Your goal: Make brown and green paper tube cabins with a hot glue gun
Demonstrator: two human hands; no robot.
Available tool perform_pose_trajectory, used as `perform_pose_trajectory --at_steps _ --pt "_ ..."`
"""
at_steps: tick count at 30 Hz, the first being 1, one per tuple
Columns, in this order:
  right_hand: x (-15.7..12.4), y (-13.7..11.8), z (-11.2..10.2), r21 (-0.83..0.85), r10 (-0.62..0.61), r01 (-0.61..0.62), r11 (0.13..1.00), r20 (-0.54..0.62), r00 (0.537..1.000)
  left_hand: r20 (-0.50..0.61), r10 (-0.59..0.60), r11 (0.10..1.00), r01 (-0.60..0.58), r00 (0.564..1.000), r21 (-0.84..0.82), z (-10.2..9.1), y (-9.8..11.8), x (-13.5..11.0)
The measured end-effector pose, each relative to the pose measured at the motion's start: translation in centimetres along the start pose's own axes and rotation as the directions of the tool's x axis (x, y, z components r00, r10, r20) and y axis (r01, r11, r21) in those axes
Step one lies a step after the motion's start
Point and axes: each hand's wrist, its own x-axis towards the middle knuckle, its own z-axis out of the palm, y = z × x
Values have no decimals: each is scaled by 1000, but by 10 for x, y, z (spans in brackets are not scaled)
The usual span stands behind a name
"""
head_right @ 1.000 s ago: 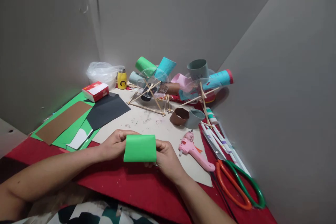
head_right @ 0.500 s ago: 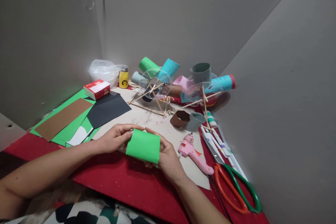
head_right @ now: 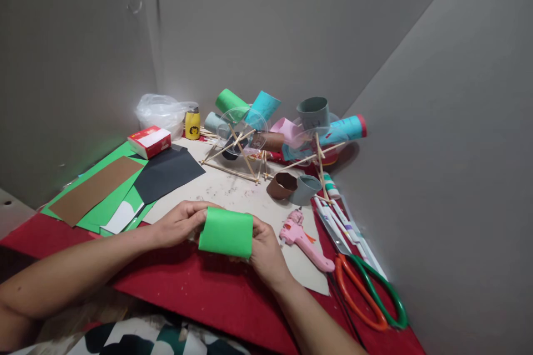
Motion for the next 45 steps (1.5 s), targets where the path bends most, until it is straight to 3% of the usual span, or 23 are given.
perform_pose_trajectory --at_steps 7,11,20,27,32,35,38,39,41,43,45 --pt "1 -1 -3 -8 -43 43 999 -29 999 25 -44 990 47 999 -135 5 2 2" --pt "0 2 -5 -1 0 0 1000 3 1000 25 -62 974 66 998 -215 9 -6 3" --pt "1 3 -8 -76 -81 78 994 -47 996 -11 -18 999 18 1000 -26 8 -9 0" --pt "-1 -1 -4 -85 -52 50 995 -31 998 -41 -72 978 63 997 -199 11 -5 3" --pt "-1 -1 -1 -123 -79 78 989 -8 997 -4 -119 953 113 993 -281 11 -8 4" --pt "-1 -6 1 -165 -129 127 978 1 992 -37 -84 973 74 996 -219 10 -7 3" --pt "-1 -13 -1 -204 -264 244 948 -80 961 -193 96 993 -81 977 80 5 -6 1" --pt "-1 -15 -2 -203 -307 279 939 -124 944 -239 201 962 -145 950 231 2 -6 0" --pt "-1 -18 -6 -164 -339 311 936 -192 921 -233 430 811 -260 872 524 -4 -7 0" --pt "-2 -19 -7 -99 -294 279 955 -188 937 -124 604 605 -352 787 714 -9 -9 0" --pt "-3 -20 -6 -32 -203 200 979 -118 972 3 700 420 -415 714 807 -13 -13 0"
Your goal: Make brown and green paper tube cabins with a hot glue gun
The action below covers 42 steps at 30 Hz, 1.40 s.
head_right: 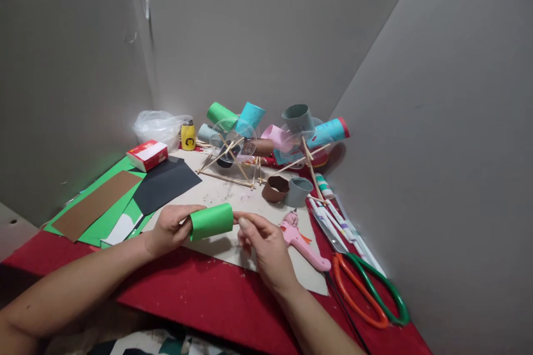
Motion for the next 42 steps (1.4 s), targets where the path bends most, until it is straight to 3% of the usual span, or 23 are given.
perform_pose_trajectory --at_steps 4,8,15,18,20,22,25,28,30,31,33,35,37,38,40,42 --pt "-4 -4 4 127 145 -166 978 160 976 16 209 959 -208 978 192 2 -1 -3" --pt "-6 -8 4 208 182 -249 946 293 939 17 249 932 -245 968 267 1 3 -3" --pt "-4 -10 5 108 252 -299 948 320 913 89 344 875 -354 935 331 -1 2 -5" --pt "-3 -10 7 103 232 -279 955 325 917 82 337 888 -346 938 304 2 0 -7" --pt "-2 -9 6 100 225 -270 958 323 919 54 236 947 -242 970 212 4 0 -7" --pt "-1 -9 6 88 232 -271 958 313 921 60 -11 998 7 998 56 5 1 -6" --pt "0 -9 5 41 213 -228 973 234 949 134 -340 934 351 931 -69 6 2 1" --pt "-2 -12 5 -21 -14 14 1000 -19 1000 222 -461 870 487 859 -78 3 -2 17" --pt "-6 -13 5 -103 -229 215 971 -152 962 312 -517 822 564 797 -81 1 -8 33" --pt "-10 -14 6 -156 -325 302 940 -152 933 360 -534 801 594 765 -75 1 -10 44" --pt "-17 -15 8 -271 -513 491 828 -11 858 457 -549 772 634 700 -45 5 -15 67" --pt "-24 -15 11 -347 -665 706 617 251 704 535 -554 758 652 638 7 13 -16 91" --pt "-27 -14 13 -357 -712 847 393 465 526 595 -553 760 646 583 73 26 -15 115" --pt "-28 -14 13 -359 -708 878 317 527 471 618 -551 766 633 561 107 34 -14 126" --pt "-27 -14 12 -393 -675 885 250 585 450 657 -542 785 595 524 172 51 -10 145" --pt "-26 -16 9 -449 -631 863 234 605 486 684 -533 805 547 499 228 67 -7 160"
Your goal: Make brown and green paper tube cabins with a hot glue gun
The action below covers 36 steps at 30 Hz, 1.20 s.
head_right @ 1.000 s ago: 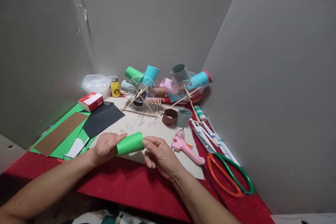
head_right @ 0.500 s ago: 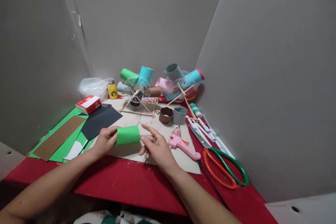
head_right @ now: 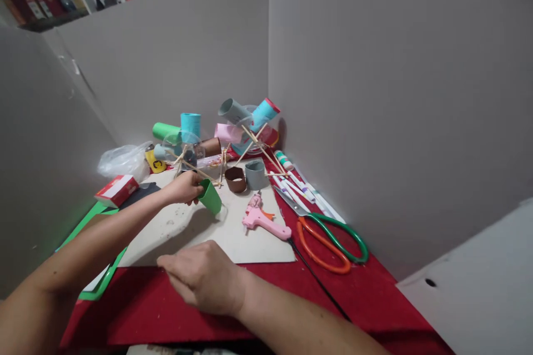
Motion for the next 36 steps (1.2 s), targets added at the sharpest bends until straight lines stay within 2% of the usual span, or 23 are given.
perform_pose_trajectory --at_steps 3,6,10,13,15,17,19,21,24,26,31,36 --pt "-1 0 -5 -40 40 -38 999 56 998 39 7 996 -10 999 85 4 14 20" --pt "-2 -2 -7 -51 26 -22 998 86 996 72 8 991 -17 997 135 8 19 34" --pt "-3 -7 -5 -89 23 -9 996 152 988 91 -9 984 -8 996 177 17 14 44" --pt "-3 -7 -5 -100 66 -47 994 203 977 92 -8 981 -10 996 194 20 9 46" --pt "-1 -3 -9 -102 134 -118 988 172 976 94 -1 979 -19 996 203 20 7 46" --pt "2 7 -18 -112 257 -248 962 72 964 96 14 976 -34 995 215 19 7 45" --pt "5 20 -28 -139 423 -427 894 -56 904 94 35 972 -56 995 229 18 8 44" --pt "8 34 -38 -210 573 -587 782 -129 810 97 55 967 -77 994 242 17 10 44" --pt "11 49 -46 -404 749 -693 597 -29 662 119 69 962 -98 991 256 17 13 44" --pt "14 51 -47 -498 802 -682 535 45 596 137 78 958 -112 988 262 17 14 44" --pt "31 58 -53 -590 827 -627 509 132 547 148 127 948 -163 981 272 15 12 43" --pt "37 82 -58 -632 820 -564 531 215 531 130 170 940 -200 977 275 17 5 43"
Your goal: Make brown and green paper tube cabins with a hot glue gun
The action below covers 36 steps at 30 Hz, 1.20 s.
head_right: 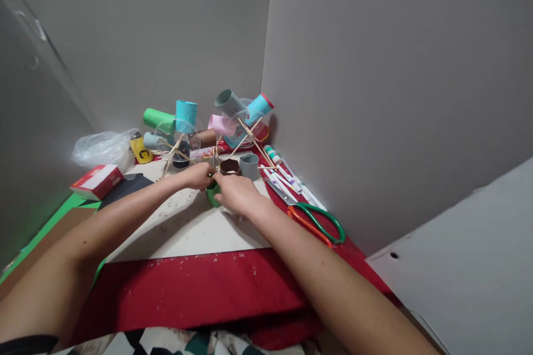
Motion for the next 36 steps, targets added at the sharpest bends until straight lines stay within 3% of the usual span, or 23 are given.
perform_pose_trajectory --at_steps 15,28,33,36 --pt "16 6 9 -69 -55 61 996 77 995 41 -9 995 13 999 -102 3 -18 -3" --pt "8 12 11 46 -63 60 997 48 997 4 15 977 -14 1000 -212 6 -16 3" --pt "0 17 9 89 -61 64 994 -35 998 -24 -4 943 -4 1000 -332 7 -15 1" --pt "-10 21 1 177 -85 126 976 -222 971 -44 -37 904 15 998 -427 3 -15 -7"
